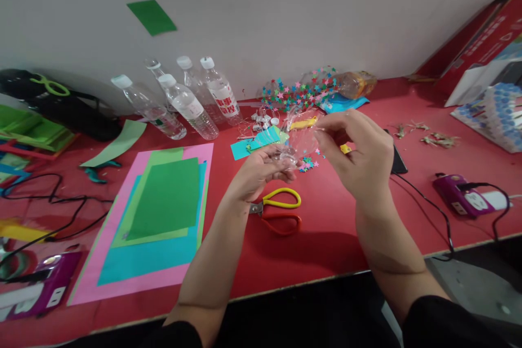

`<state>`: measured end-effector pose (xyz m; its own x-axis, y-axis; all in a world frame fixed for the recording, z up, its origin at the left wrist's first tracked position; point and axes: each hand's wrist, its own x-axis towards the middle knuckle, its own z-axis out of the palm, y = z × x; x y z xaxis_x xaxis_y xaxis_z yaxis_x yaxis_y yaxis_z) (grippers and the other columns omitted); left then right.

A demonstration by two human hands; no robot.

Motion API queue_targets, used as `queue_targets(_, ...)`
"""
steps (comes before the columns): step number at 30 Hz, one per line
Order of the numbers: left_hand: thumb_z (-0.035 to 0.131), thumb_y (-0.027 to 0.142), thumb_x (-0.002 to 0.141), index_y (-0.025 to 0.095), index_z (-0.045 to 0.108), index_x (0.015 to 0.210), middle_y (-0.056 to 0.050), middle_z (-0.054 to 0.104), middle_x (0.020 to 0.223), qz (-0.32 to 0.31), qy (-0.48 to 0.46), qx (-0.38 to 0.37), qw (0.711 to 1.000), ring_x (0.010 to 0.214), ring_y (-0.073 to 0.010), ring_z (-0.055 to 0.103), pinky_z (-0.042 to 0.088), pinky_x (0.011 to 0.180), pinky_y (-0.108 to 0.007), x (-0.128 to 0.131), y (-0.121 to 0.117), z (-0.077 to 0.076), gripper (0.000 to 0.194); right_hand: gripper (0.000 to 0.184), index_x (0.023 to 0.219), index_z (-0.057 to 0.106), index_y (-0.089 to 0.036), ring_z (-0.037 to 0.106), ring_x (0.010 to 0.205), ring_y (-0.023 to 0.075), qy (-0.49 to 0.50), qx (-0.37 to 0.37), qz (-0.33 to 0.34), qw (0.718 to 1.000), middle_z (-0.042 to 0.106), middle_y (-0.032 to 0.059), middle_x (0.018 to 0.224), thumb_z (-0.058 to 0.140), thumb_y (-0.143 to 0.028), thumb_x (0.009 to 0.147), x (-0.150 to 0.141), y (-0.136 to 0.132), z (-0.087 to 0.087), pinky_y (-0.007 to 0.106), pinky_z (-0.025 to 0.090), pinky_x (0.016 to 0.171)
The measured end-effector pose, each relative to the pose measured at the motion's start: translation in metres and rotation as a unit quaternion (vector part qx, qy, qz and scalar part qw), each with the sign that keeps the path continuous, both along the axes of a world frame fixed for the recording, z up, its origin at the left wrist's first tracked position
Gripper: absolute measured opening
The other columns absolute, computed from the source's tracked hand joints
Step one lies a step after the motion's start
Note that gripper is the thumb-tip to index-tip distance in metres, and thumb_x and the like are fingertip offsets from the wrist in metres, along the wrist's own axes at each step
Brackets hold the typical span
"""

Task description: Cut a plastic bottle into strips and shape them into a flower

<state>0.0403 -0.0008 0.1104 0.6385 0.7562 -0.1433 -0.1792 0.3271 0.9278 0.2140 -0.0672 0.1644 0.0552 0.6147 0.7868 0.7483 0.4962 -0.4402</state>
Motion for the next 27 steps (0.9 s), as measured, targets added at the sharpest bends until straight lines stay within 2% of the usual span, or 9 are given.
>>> queue_targets(4,0.077,0.024,0.071,0.013,0.062,0.099,-0.005,0.072,0.081,0.003,-0.004,-0.001,1.000,0.057,-0.0106,0.065,0.054,0.060,-0.025,0.001,0.000,0.000,0.033,0.012,0.084,0.062,-0.021,0.054,0.064,0.0098,-0.035,0.035,-0.012,0.999,0.061,-0.0013,0.073,0.056,-0.013,0.090,0.002,0.002,0.000,0.025,0.047,0.061)
queue_targets(9,0.077,0.023,0.071,0.014,0.060,0.096,-0.003,0.071,0.081,0.031,-0.006,0.015,0.999,0.059,-0.0108,0.067,0.055,0.061,-0.025,0.003,-0.001,0.002,0.032,0.016,0.095,0.066,-0.023,0.059,0.068,0.0117,-0.090,0.094,-0.029,0.991,0.064,0.0009,0.078,0.059,-0.010,0.088,0.006,0.003,-0.003,0.026,0.047,0.060)
queue_targets(13,0.077,0.022,0.070,0.015,0.060,0.096,-0.002,0.070,0.081,0.045,-0.004,0.024,0.999,0.061,-0.0105,0.067,0.056,0.061,-0.025,0.004,-0.002,0.005,0.032,0.017,0.096,0.066,-0.024,0.060,0.068,0.0133,-0.124,0.121,-0.017,0.985,0.064,0.0007,0.077,0.060,-0.011,0.086,0.005,0.001,-0.004,0.028,0.048,0.062)
queue_targets(16,0.078,0.024,0.069,0.015,0.061,0.096,-0.002,0.071,0.085,0.058,-0.013,0.024,0.998,0.061,-0.0098,0.066,0.056,0.061,-0.024,0.004,-0.001,0.006,0.033,0.014,0.094,0.062,-0.023,0.064,0.078,0.0143,-0.087,0.093,0.017,0.992,0.067,0.0018,0.086,0.058,-0.011,0.088,0.003,-0.001,-0.003,0.028,0.051,0.066)
queue_targets(19,0.078,0.027,0.069,0.015,0.061,0.096,-0.003,0.071,0.085,0.074,-0.022,0.032,0.997,0.061,-0.0100,0.066,0.056,0.062,-0.025,0.003,0.000,0.006,0.034,0.009,0.096,0.055,-0.023,0.067,0.084,0.0138,-0.006,-0.002,0.080,0.997,0.069,0.0022,0.098,0.050,-0.016,0.094,0.000,-0.002,-0.006,0.028,0.054,0.069)
queue_targets(22,0.077,0.029,0.070,0.014,0.061,0.097,-0.005,0.071,0.087,0.083,-0.028,0.036,0.996,0.063,-0.0103,0.066,0.056,0.063,-0.025,0.002,0.000,0.006,0.035,0.007,0.102,0.048,-0.024,0.068,0.085,0.0139,0.057,-0.071,0.138,0.986,0.070,0.0030,0.102,0.043,-0.023,0.098,-0.003,0.000,-0.012,0.030,0.055,0.071)
queue_targets(27,0.079,0.028,0.070,0.015,0.061,0.097,-0.002,0.070,0.083,0.077,-0.046,0.029,0.996,0.061,-0.0095,0.066,0.055,0.062,-0.023,0.001,0.000,0.005,0.034,0.004,0.101,0.048,-0.024,0.067,0.086,0.0130,0.086,-0.083,0.165,0.979,0.066,0.0016,0.096,0.048,-0.027,0.097,-0.007,0.002,-0.015,0.030,0.056,0.075)
